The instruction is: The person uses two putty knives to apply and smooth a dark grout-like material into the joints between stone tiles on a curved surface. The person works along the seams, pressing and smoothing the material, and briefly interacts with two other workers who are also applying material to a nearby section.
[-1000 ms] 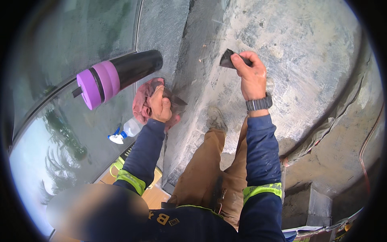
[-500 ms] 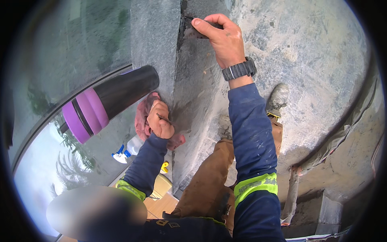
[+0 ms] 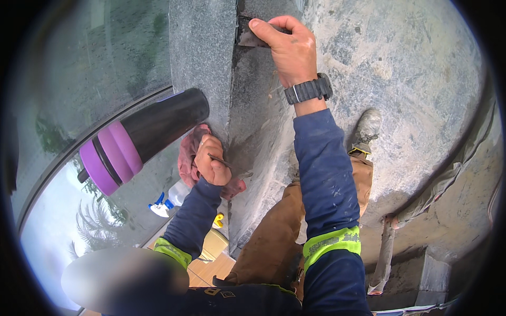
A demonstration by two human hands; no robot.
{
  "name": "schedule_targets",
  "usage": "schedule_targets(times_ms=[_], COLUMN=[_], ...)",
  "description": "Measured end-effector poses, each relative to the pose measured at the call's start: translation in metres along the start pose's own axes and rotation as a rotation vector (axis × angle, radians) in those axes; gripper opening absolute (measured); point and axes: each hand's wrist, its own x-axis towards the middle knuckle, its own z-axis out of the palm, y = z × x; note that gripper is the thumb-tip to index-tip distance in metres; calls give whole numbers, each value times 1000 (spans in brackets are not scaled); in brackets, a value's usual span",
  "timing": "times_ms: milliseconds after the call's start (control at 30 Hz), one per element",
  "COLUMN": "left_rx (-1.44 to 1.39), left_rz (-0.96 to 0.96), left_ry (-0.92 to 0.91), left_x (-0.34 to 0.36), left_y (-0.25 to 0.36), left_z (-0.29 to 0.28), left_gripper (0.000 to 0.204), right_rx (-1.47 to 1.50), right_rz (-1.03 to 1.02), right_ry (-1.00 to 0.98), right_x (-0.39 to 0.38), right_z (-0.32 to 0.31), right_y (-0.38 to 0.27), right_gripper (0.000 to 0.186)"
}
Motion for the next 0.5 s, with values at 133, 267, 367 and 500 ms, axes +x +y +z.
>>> schedule_targets(times_ms=[133, 267, 367, 500], left_rx=[14, 22, 25, -3], left_rz=[1, 2, 1, 19], left_ry=[1, -3, 0, -7], left_x=[-1, -1, -1, -3], left_y=[0, 0, 0, -3], left_z=[0, -2, -1, -2], left_gripper=[51, 51, 50, 47], right_rx=[-78, 20, 25, -6], right_rz=[-10, 45, 13, -7], right_ry=[93, 41, 0, 26], right_x=[0, -12, -15, -16], right_z=[-7, 2, 4, 3], right_y=[-4, -14, -4, 11], right_gripper=[23, 14, 14, 17])
